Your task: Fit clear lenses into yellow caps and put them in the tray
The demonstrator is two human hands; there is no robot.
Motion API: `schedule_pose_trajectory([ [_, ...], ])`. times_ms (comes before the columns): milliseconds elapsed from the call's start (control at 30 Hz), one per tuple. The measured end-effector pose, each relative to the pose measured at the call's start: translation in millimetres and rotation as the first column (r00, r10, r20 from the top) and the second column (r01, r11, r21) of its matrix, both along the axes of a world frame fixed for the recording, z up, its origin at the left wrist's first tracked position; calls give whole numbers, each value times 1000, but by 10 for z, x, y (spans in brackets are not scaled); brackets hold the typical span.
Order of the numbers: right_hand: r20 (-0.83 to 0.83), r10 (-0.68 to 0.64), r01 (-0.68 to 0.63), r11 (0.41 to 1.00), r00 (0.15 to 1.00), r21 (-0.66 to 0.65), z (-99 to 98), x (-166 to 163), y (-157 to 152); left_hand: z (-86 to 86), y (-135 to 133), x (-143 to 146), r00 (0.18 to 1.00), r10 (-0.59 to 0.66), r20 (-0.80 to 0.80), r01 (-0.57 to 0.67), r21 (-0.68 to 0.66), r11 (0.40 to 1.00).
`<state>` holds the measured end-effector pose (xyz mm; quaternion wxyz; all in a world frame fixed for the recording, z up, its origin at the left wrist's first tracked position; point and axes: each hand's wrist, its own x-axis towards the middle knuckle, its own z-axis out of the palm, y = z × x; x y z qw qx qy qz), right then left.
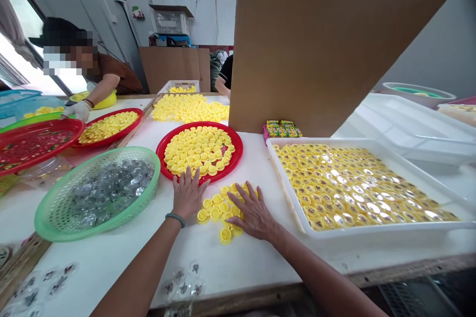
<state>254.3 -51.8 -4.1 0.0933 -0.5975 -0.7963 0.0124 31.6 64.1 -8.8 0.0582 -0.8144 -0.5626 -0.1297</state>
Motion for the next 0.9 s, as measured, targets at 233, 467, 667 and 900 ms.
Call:
schedule_pose_trajectory([
  [233,32,-1,1,1000,999,1,86,-5,13,139,-278,-66,995,-83,52,80,56,995],
  [467,52,139,-140,990,989,26,192,-78,-270,150,-906,-197,944,-326,39,328,-146,933],
  [667,32,165,-165,986,986,18,99,-363,-168,-7,-834,-295,946,-318,58,323,-228,919],
  [900,58,123,-126,991,991,43,43,-533,39,-144,-689,-352,934,-348,80,357,-195,914],
])
